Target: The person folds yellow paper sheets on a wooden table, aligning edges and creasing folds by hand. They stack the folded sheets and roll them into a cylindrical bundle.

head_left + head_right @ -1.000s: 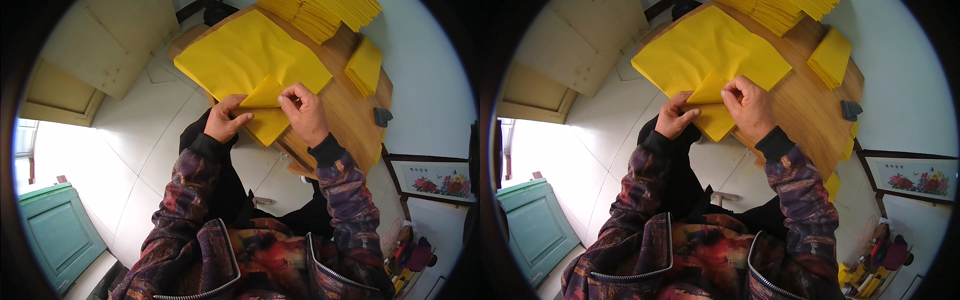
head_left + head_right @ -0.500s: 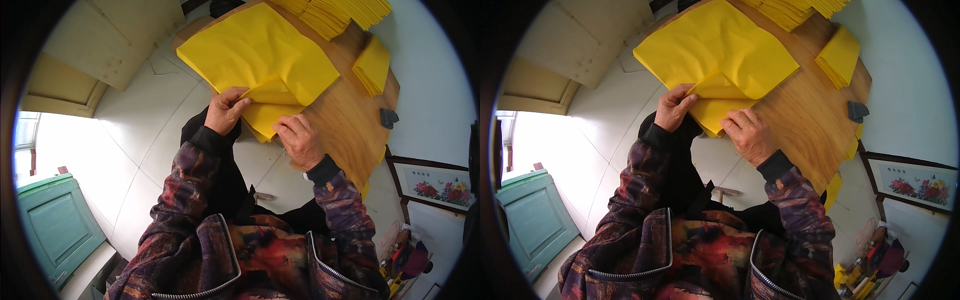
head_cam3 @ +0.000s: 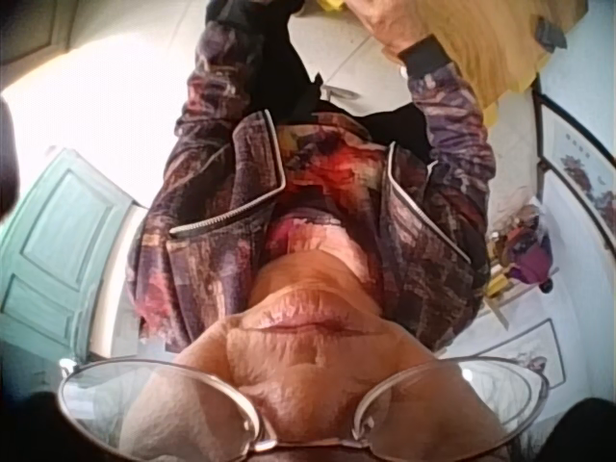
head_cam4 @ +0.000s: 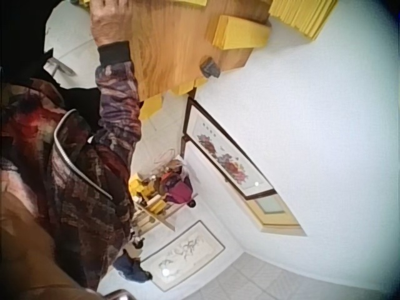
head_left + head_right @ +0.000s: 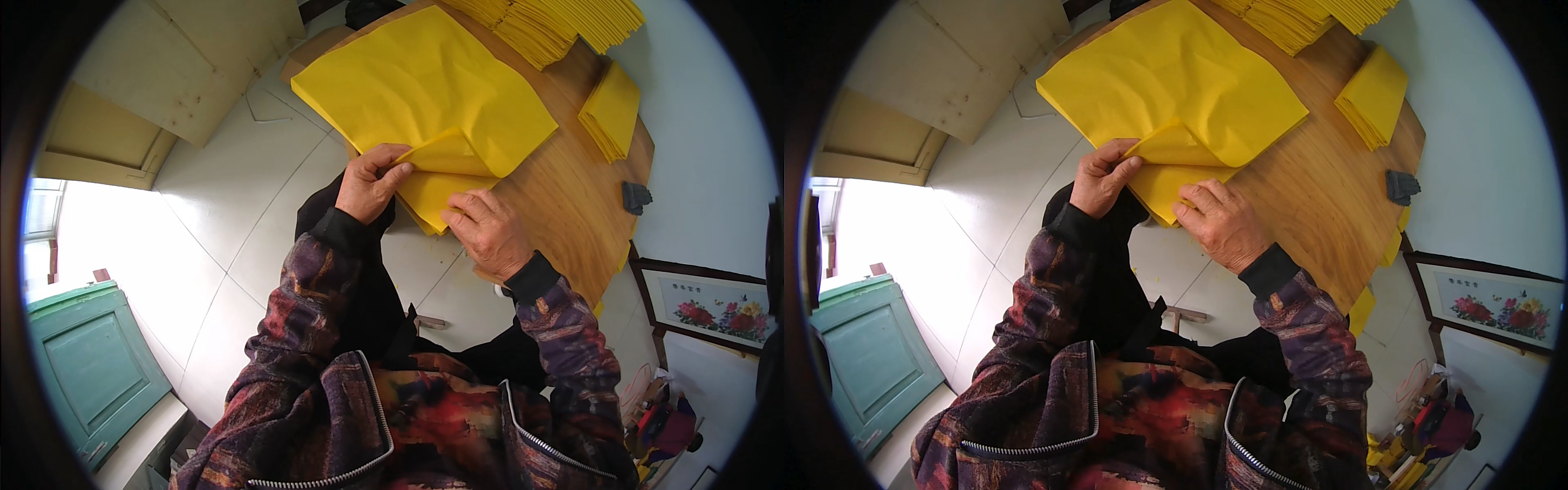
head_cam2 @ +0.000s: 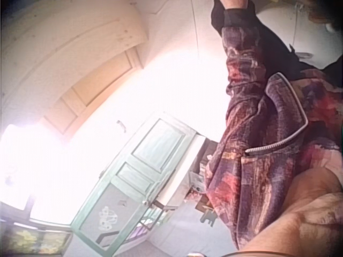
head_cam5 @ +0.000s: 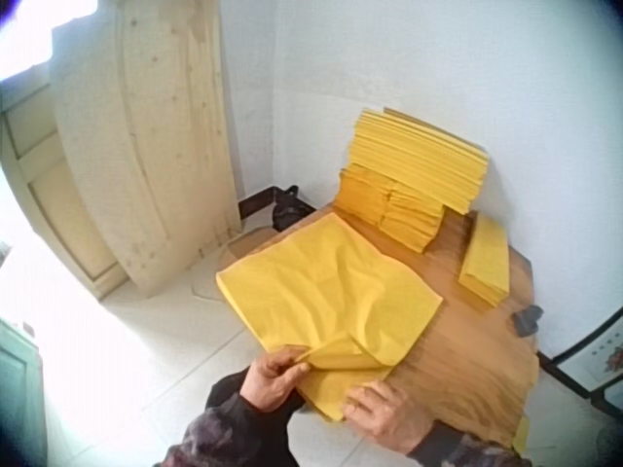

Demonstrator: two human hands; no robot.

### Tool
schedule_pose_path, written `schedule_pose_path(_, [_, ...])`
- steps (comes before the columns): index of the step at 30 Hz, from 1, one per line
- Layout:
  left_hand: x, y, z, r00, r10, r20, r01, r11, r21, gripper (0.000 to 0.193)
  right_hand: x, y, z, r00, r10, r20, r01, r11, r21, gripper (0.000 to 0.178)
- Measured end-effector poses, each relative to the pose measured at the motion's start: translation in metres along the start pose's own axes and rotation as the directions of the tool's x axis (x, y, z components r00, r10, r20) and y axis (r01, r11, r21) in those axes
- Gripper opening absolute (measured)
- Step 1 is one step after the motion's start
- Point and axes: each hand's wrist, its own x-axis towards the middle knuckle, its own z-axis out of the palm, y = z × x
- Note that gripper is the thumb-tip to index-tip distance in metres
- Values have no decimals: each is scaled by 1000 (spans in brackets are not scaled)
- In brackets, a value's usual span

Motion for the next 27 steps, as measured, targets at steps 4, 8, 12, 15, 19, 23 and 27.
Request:
schedule_pose_path(4, [0, 1, -2, 1000, 13, 24, -14, 998, 54, 21, 2, 3, 2, 999, 38, 3, -38, 994, 99, 11])
schedule_pose_path(8, [0, 2, -2, 1000, 12, 28, -14, 998, 63, 21, 6, 6, 1, 995, 103, 15, -104, 967, 232, 9])
schedule_pose_path(12, [-1, 3, -2, 999, 8, 36, -9, 999, 48, 21, 11, 11, -1, 975, 201, 96, -223, 894, 390, 11])
schedule_pose_path(15, [0, 3, -2, 999, 17, 45, -19, 999, 50, 21, 13, 18, -3, 939, 260, 224, -340, 783, 520, 12])
schedule_pose_path(19, [0, 3, -2, 998, 40, 46, -41, 998, 41, 20, 17, 25, -6, 885, 310, 348, -466, 597, 653, 9])
schedule_pose_path(23, [0, 3, -1, 999, 39, 31, -40, 999, 17, 19, 27, 28, -14, 855, 335, 395, -518, 561, 646, 11])
schedule_pose_path(27, [0, 7, -1, 999, 0, 36, 1, 1000, -15, 20, 39, 26, -23, 872, 421, 249, -481, 650, 588, 10])
